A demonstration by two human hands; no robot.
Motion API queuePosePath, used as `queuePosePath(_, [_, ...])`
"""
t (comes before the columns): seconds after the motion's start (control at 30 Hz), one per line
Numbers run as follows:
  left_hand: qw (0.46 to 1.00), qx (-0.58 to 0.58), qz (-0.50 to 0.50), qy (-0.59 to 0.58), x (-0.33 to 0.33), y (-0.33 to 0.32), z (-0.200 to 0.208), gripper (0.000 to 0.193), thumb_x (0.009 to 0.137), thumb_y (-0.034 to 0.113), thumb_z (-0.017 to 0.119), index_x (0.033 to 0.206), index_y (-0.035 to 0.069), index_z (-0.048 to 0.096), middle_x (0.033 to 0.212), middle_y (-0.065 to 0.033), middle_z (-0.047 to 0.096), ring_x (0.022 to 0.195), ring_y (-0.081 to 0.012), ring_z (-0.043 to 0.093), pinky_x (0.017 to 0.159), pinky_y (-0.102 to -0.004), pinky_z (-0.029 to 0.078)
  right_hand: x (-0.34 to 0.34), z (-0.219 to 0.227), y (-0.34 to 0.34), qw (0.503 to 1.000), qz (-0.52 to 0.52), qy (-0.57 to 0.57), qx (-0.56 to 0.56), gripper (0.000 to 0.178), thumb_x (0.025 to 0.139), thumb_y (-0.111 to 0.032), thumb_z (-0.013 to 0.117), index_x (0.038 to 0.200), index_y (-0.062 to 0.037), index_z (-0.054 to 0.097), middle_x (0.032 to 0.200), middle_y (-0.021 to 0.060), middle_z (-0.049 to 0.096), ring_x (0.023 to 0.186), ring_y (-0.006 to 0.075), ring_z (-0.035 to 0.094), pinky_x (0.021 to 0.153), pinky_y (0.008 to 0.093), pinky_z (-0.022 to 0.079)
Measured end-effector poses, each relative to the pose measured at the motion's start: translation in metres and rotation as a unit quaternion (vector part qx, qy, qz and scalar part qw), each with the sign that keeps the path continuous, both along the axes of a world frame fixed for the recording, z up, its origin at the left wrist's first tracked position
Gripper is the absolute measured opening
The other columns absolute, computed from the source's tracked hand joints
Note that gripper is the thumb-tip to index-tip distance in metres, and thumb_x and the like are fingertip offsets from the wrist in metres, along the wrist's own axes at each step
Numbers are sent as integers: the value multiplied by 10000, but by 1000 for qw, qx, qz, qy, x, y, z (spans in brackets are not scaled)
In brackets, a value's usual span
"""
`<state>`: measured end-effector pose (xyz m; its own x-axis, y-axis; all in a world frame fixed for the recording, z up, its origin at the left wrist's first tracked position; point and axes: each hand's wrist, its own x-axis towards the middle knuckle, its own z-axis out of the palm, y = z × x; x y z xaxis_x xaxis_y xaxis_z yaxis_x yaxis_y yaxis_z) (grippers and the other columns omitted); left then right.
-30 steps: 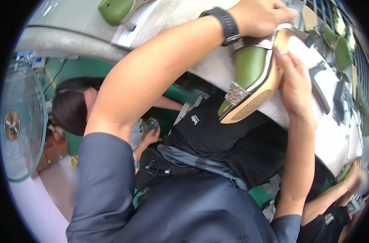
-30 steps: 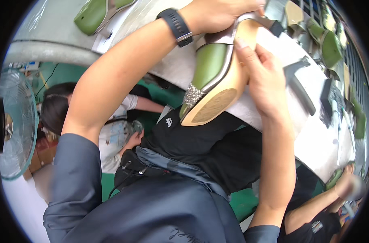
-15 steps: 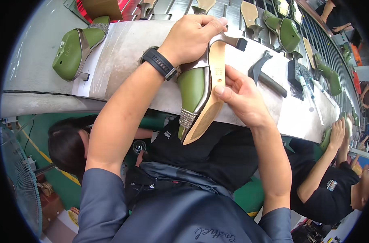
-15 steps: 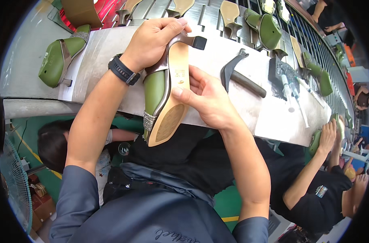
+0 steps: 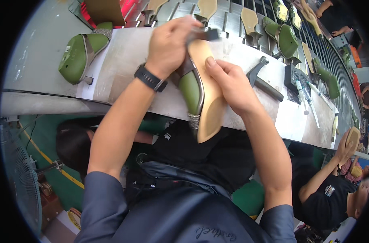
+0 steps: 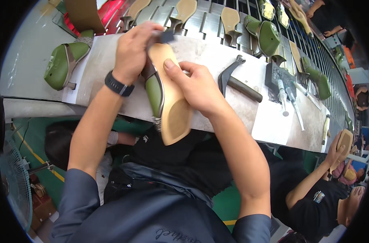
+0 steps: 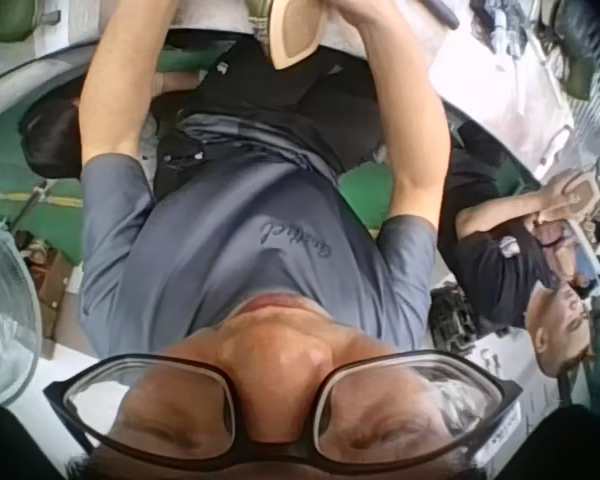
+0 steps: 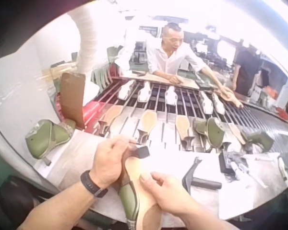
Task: The person assembles high-heeled shoes on an assembly line by taking shoe lasts and soles, aligning and pressing the soles onto the shoes by hand, and tapping along the edges with a hammer.
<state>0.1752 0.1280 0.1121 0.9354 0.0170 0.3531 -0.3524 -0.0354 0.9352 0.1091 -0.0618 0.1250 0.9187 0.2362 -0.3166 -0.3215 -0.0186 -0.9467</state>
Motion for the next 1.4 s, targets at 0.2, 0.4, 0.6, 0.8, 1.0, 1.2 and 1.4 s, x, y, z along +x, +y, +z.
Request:
queuePosePath(0.2, [990, 24, 134, -26, -107, 37, -9, 407, 1136, 363, 472, 1282, -1, 580, 1272, -110, 637, 1146, -167, 584, 1010, -333, 466, 5, 40, -32, 901, 161, -306, -261, 648, 788, -412, 883, 1200, 57, 709, 956, 205, 758, 840, 278, 736, 815, 381, 581])
queuePosePath(0.4, [936, 327, 43, -119, -186, 55, -21, 321, 921, 171, 808, 1138, 12, 635, 1272, -171, 633, 1171, -289, 622, 1013, -380, 488, -7, 25, -34, 716, 165, -557, -386, 585, 708, -192, 888, 1249, -80, 698, 1285, 105, 683, 1295, 307, 579, 1125, 473, 423])
queuePosePath(0.6, [957, 274, 61, -74, -175, 33, -3, 289, 804, 85, 854, 1027, 27, 680, 1263, -174, 677, 1106, -331, 640, 942, -397, 517, -31, 9, -15, 698, 129, -599, -372, 431, 739, -170, 861, 1132, -132, 688, 1333, 56, 650, 1344, 294, 558, 1167, 625, 345])
queuePosePath(0.8, [977, 210, 37, -27, -165, 26, -16, 264, 816, 122, 860, 965, 47, 656, 1397, -192, 650, 1319, -360, 610, 1093, -439, 468, -37, 7, -1, 688, 137, -611, -367, 310, 744, -183, 878, 935, -117, 643, 1313, 15, 676, 1332, 289, 573, 1169, 665, 296])
queuePosePath(1.0, [956, 278, 54, -72, -164, 28, -28, 265, 860, 183, 838, 1000, 86, 635, 1430, -210, 643, 1365, -362, 596, 1201, -547, 329, -37, 1, 4, 688, 125, -609, -375, 304, 742, -193, 876, 900, -118, 628, 1296, 17, 681, 1293, 289, 592, 1145, 668, 305])
queuePosePath(1.2, [952, 269, 89, -114, -164, 19, -38, 221, 931, 70, 743, 1068, 40, 573, 1416, -285, 629, 1310, -288, 633, 1220, -501, 312, -37, 11, 11, 708, 129, -577, -386, 295, 749, -180, 867, 877, -112, 610, 1257, 34, 701, 1250, 290, 612, 1143, 661, 312])
queuePosePath(1.4, [955, 236, 137, -114, -159, 14, -37, 251, 861, 104, 775, 1052, 70, 615, 1319, -192, 716, 1292, -355, 658, 1179, -540, 370, -31, 12, 7, 714, 128, -587, -360, 289, 753, -158, 854, 870, -103, 595, 1235, 37, 707, 1197, 292, 635, 1147, 630, 331])
